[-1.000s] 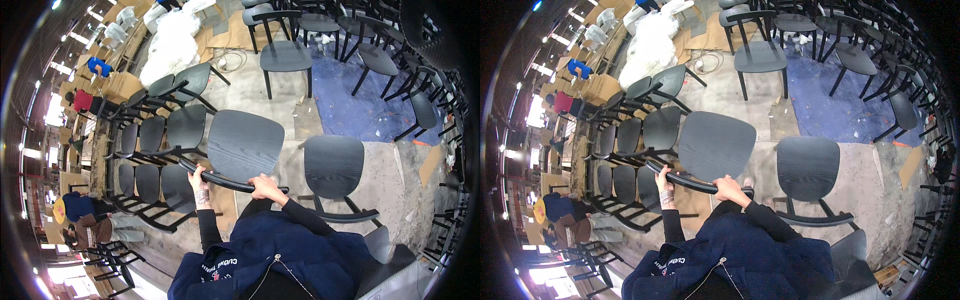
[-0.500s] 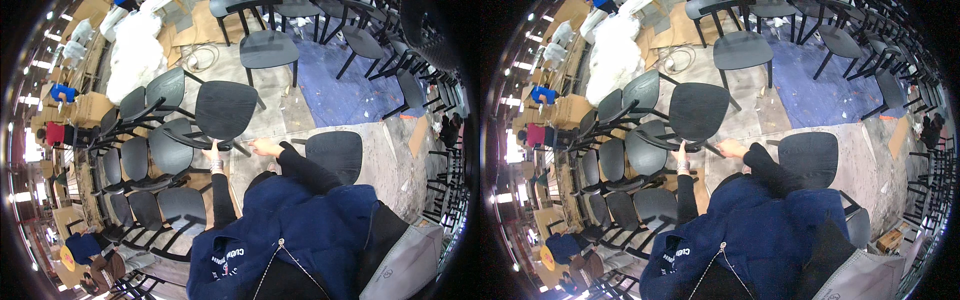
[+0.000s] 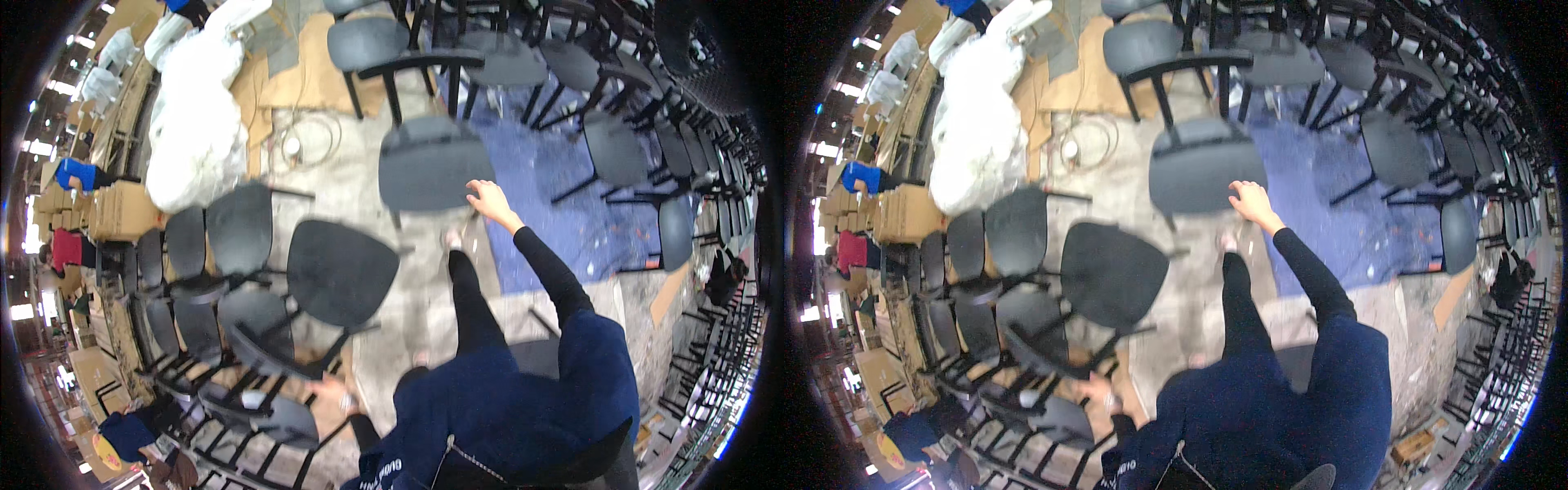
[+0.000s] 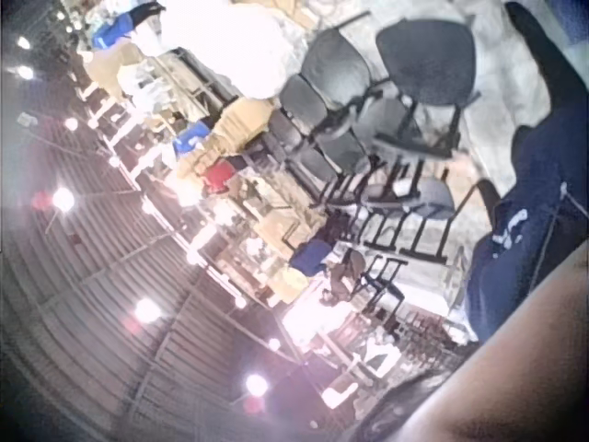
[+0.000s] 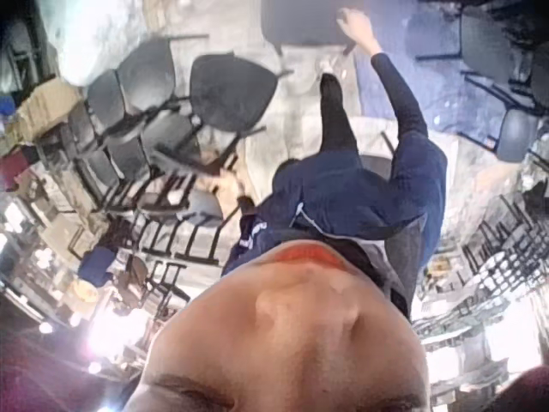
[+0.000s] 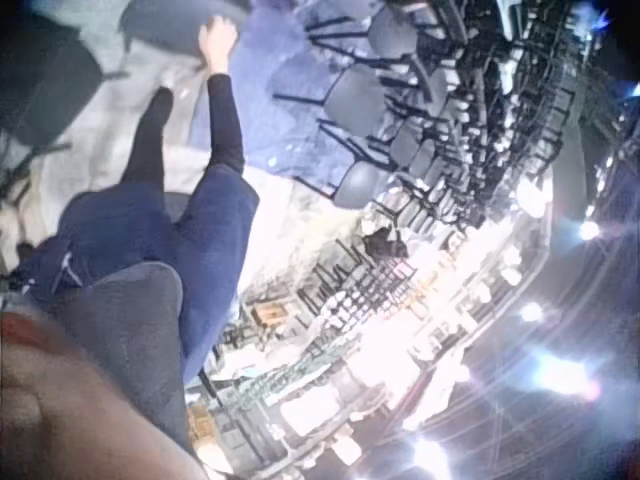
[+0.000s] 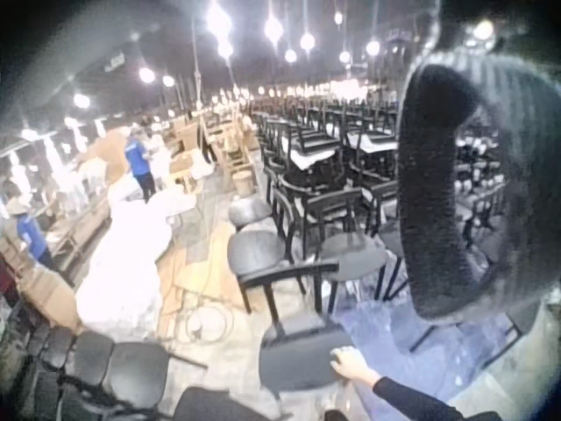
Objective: The person applies small white labels to the underside of black chairs using a hammer to secure them. The person repeatedly picks up chairs, places them upside down, hammers the labels, and sets the chairs upright.
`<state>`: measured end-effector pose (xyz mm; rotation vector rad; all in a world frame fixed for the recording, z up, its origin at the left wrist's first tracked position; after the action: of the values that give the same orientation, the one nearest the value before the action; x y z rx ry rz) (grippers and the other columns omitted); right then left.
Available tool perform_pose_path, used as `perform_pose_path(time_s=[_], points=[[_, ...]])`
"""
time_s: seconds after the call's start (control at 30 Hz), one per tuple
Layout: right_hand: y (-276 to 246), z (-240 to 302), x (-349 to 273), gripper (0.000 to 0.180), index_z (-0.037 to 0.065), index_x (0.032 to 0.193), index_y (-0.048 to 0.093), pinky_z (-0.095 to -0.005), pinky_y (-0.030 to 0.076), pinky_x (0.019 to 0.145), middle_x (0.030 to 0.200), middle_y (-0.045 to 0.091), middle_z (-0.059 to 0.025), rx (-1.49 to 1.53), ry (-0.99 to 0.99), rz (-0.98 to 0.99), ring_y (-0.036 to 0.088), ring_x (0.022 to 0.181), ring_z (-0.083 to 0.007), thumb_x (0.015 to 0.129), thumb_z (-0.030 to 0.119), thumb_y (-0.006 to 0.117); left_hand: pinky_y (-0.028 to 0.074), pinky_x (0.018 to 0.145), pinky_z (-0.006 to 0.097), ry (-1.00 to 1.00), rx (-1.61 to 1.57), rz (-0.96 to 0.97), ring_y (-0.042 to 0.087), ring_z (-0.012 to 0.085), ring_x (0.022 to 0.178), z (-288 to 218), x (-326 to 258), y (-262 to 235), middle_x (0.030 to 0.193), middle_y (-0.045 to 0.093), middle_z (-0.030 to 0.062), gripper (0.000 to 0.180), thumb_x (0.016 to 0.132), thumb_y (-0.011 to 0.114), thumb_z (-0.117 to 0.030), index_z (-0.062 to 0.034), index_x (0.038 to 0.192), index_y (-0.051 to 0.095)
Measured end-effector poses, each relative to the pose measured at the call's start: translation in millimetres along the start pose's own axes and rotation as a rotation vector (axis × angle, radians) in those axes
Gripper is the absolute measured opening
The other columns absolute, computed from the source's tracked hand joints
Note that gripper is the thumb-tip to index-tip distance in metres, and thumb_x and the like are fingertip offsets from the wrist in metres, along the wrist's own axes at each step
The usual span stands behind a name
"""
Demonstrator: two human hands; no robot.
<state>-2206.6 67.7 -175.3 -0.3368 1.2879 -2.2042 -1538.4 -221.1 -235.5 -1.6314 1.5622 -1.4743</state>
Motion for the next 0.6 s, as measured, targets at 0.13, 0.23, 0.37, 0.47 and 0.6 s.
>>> perform_pose_path(time_s=[0.13, 0.23, 0.37, 0.47, 0.6], points=[[-76, -46, 190, 0.045, 0.008, 0.115, 0.052, -0.0465, 0.042, 0.087, 0.115, 0.053, -0.016, -0.214, -0.053, -0.277, 0.049, 0.108, -0.0347, 0.073, 0.02, 0.065, 0.035, 0.103, 0.046, -0.549, 0.532, 0.424, 0.042, 0.0409, 0.124, -17, -3, -19, 0.133, 0.042, 0.0296, 0.073, 0.08, 0.065, -0.025, 0.0098, 0.134, 0.031], [-115, -85, 306, 0.056, 0.007, 0.119, 0.049, -0.0461, 0.041, 0.09, 0.119, 0.051, -0.016, -0.377, -0.091, -0.374, 0.048, 0.112, -0.0347, 0.067, 0.017, 0.069, 0.031, 0.106, 0.045, -0.671, 0.48, 0.581, 0.032, 0.0393, 0.13, -53, 3, -35, 0.136, 0.037, 0.0308, 0.072, 0.076, 0.067, -0.027, 0.0112, 0.129, 0.039], [-120, -128, 404, 0.072, 0.008, 0.123, 0.047, -0.0453, 0.039, 0.097, 0.118, 0.053, -0.0155, -0.461, -0.075, -0.204, 0.049, 0.116, -0.0324, 0.058, 0.019, 0.077, 0.044, 0.09, 0.044, -0.503, 0.419, 0.645, 0.057, 0.0391, 0.101, -151, -15, -60, 0.111, 0.058, 0.0294, 0.056, 0.072, 0.071, -0.033, 0.0043, 0.113, 0.058], [-87, -181, 414, 0.059, 0.011, 0.108, 0.054, -0.0424, 0.045, 0.081, 0.093, 0.061, -0.0095, -0.565, 0.034, -0.228, 0.06, 0.092, -0.0301, 0.056, 0.021, 0.08, 0.048, 0.081, 0.042, -0.603, 0.351, 1.034, 0.062, 0.0318, 0.089, -135, -22, -59, 0.096, 0.067, 0.0204, 0.048, 0.071, 0.07, -0.033, -0.0007, 0.107, 0.064], [-118, -137, 357, 0.06, 0.01, 0.112, 0.051, -0.0417, 0.043, 0.079, 0.095, 0.058, -0.0103, -0.402, -0.196, -0.16, 0.058, 0.092, -0.0307, 0.059, 0.019, 0.079, 0.046, 0.067, 0.038, -0.912, 0.09, 1.047, 0.058, 0.026, 0.076, -160, -59, -53, 0.085, 0.063, 0.0146, 0.042, 0.074, 0.068, -0.034, -0.0025, 0.1, 0.064]])
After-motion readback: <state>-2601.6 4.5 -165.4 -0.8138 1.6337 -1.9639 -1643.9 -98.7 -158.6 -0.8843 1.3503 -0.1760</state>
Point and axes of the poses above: each hand's wrist, its own x-axis towards the middle knuckle, its own y-axis out of the palm, z = x × y, the point moved 5 cm from there along x, towards the middle knuckle
